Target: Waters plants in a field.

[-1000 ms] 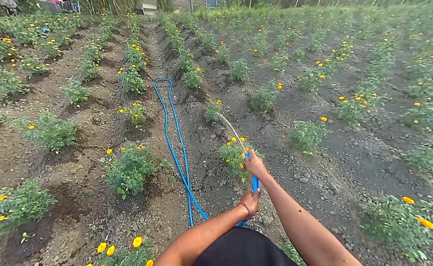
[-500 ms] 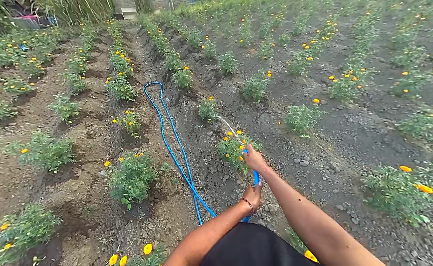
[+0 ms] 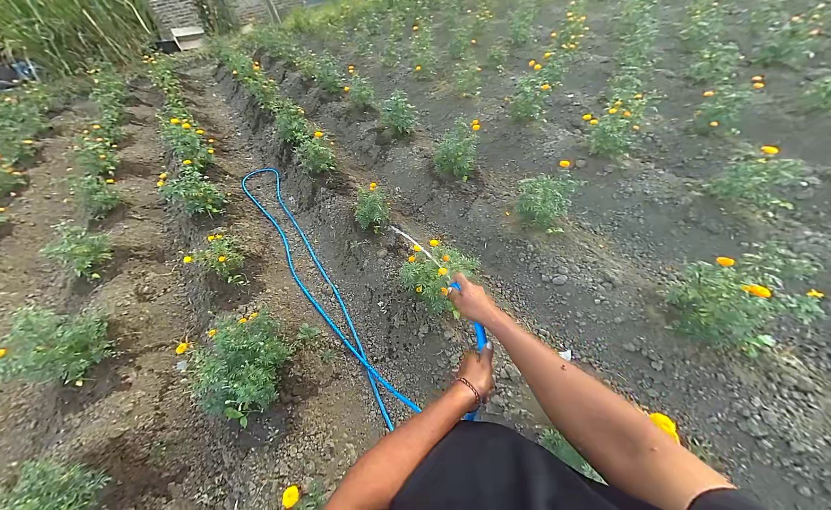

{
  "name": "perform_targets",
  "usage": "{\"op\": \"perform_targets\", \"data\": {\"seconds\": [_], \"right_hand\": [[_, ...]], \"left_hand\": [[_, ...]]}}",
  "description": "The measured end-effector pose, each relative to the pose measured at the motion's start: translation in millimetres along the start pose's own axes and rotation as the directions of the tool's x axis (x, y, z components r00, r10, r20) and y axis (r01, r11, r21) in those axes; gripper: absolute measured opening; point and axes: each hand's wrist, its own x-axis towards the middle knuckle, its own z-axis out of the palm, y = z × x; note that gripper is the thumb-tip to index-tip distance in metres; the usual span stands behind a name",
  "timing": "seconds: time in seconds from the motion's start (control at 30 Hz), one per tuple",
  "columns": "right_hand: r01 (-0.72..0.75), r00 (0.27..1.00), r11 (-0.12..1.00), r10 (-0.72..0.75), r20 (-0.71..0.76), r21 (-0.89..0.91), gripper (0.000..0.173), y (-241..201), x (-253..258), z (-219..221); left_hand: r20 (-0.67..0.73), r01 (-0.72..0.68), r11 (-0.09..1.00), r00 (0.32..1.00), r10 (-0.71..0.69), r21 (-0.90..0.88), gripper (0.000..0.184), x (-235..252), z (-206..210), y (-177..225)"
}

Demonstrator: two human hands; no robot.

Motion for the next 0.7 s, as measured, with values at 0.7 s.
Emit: {"op": "perform_targets", "data": {"seconds": [0.7], "right_hand": [[-0.318, 0.816, 0.881, 0.443, -0.372, 0.351, 0.04, 167.4, -146.3, -48.9]], "left_hand": [[0.334, -0.204, 0.744, 0.942, -0.028, 0.636, 0.067, -12.5, 134.3, 0.2]]}}
